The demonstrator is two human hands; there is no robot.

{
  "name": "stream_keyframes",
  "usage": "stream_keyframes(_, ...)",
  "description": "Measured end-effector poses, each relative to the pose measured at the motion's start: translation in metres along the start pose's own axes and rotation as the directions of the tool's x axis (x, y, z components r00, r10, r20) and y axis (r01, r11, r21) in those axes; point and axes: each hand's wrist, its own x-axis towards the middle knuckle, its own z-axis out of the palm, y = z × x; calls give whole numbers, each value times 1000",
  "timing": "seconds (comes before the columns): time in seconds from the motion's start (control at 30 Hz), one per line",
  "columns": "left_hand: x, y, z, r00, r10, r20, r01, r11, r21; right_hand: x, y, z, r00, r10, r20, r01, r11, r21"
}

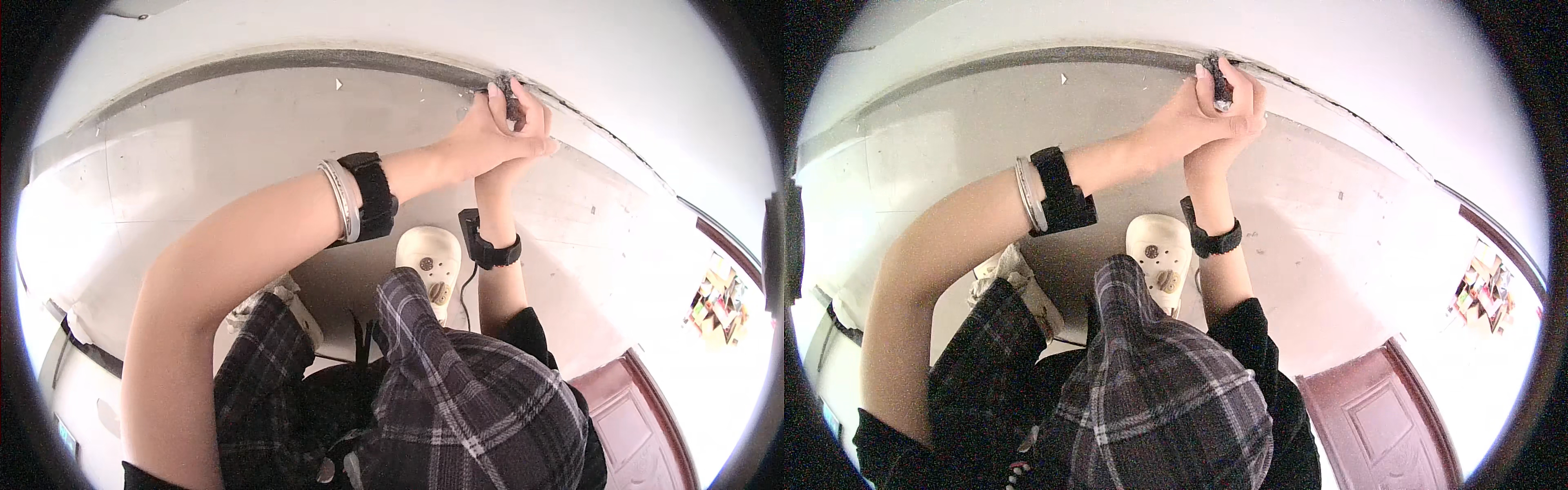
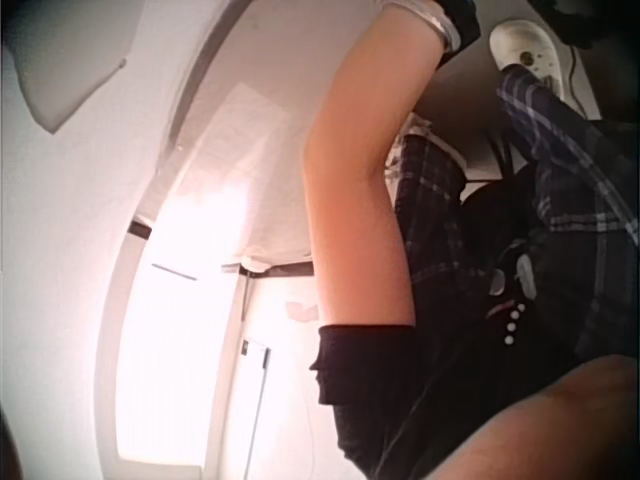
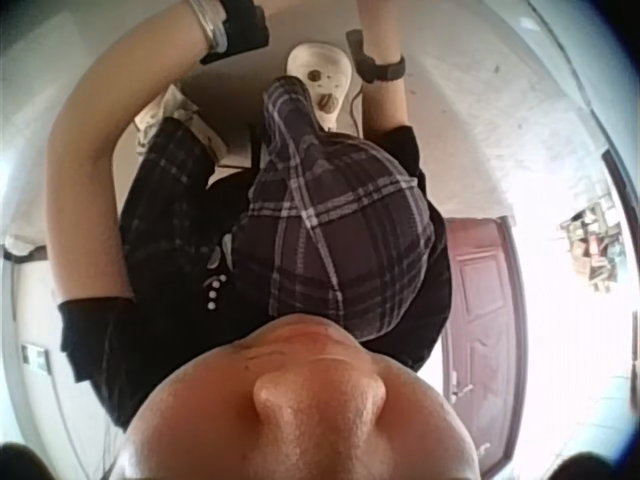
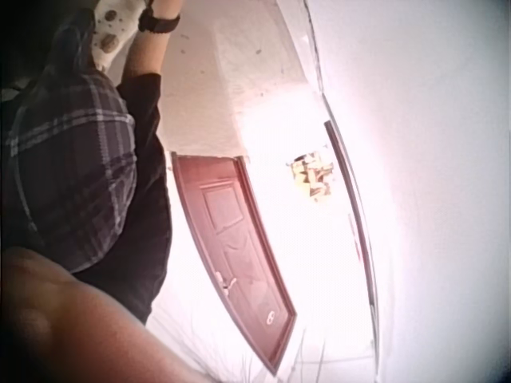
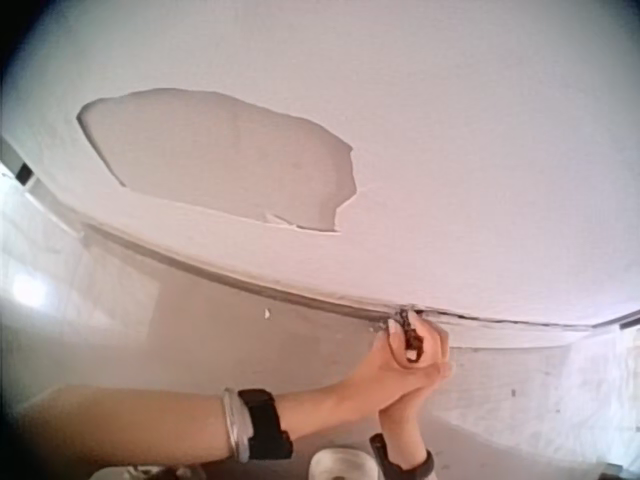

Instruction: The person is sanding the edge of a wall or ceiling molding using an abrasive pad to remove peeling paint or smooth the surface.

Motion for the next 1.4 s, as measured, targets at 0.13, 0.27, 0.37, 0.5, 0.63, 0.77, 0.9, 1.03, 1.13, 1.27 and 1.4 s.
stream_keyframes(0.13, -14, 31, 8, 998, -30, -50, 37, 988, 152, 1, 5, -4, 995, 99, 33, -104, 970, 218)
stream_keyframes(0.27, -21, 31, -7, 1000, -11, -26, 16, 985, 174, -10, 8, 15, 991, 132, 13, -128, 932, 340)
stream_keyframes(0.37, -9, 27, -5, 993, -59, -101, 62, 997, 35, -8, 11, 14, 982, 187, 20, -172, 846, 505)
stream_keyframes(0.5, -9, 12, -21, 995, -33, -93, 36, 999, 30, -16, 5, 27, 999, 18, 41, -22, 993, 118)
stream_keyframes(0.63, -14, -1, -38, 998, 10, -58, -9, 1000, 4, -14, -6, 34, 995, -50, 89, 34, 984, 174)
stream_keyframes(0.77, -30, -10, -52, 994, -35, -108, 41, 998, 54, -21, -20, 34, 979, -36, 199, 2, 986, 169)
stream_keyframes(0.9, -42, 6, -34, 995, -34, -99, 46, 992, 122, -28, -21, 26, 995, 8, 102, -15, 998, 66)
stream_keyframes(1.03, -30, -9, -28, 997, 13, -70, 1, 981, 193, -25, -8, 19, 998, 50, 28, -52, 997, 49)
stream_keyframes(1.13, -15, 0, -5, 999, 6, -38, -4, 999, 53, -14, 4, 3, 999, 34, 15, -34, 999, -2)
stream_keyframes(1.27, -18, 21, 11, 998, 55, 13, -55, 998, 24, -3, 13, -13, 998, -42, -47, 42, 999, -14)
stream_keyframes(1.4, -2, -22, 1, 992, 108, -59, -114, 987, -112, -12, 0, 4, 992, 125, 7, -125, 990, 64)
